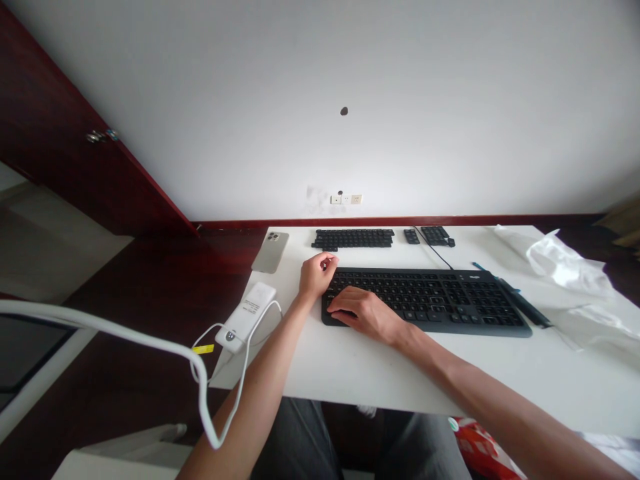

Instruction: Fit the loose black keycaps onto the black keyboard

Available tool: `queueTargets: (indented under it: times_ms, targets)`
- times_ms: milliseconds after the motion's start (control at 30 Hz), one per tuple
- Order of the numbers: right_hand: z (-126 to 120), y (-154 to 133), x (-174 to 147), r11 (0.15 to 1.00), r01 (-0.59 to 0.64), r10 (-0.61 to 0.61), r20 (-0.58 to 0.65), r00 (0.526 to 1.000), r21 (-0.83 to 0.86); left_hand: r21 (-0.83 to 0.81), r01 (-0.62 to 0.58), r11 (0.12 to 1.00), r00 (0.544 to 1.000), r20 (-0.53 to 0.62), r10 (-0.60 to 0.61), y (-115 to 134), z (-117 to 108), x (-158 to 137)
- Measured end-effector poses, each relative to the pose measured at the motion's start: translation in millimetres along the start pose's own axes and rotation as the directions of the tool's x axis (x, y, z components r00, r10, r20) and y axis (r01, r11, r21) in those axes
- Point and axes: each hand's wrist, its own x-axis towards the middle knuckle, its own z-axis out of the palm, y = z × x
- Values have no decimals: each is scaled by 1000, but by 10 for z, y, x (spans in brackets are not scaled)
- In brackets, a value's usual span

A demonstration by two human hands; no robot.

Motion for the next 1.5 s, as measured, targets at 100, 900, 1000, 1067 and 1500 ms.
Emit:
queueTargets:
  times_ms: [100, 900, 1000, 1067, 1500]
  targets:
    - [-11, -33, 9, 999, 36, -36, 1, 999, -39, 7, 4, 1000, 1000, 1, -4, 5, -2, -1]
    - [116, -144, -53, 961, 67, -64, 20, 998, -267, 49, 205, 978, 947, -261, -185, -9, -67, -3]
    - [148, -157, -73, 938, 59, -59, 10, 998, -341, 45, 220, 975, 944, -262, -201, -5, -60, 2]
    - [152, -158, -76, 934, 57, -59, 6, 998, -352, 46, 222, 974, 943, -264, -203, -10, -51, 2]
    - [179, -119, -88, 935, 58, -62, -1, 998, -349, 72, 208, 975, 947, -263, -182, -47, -32, -19]
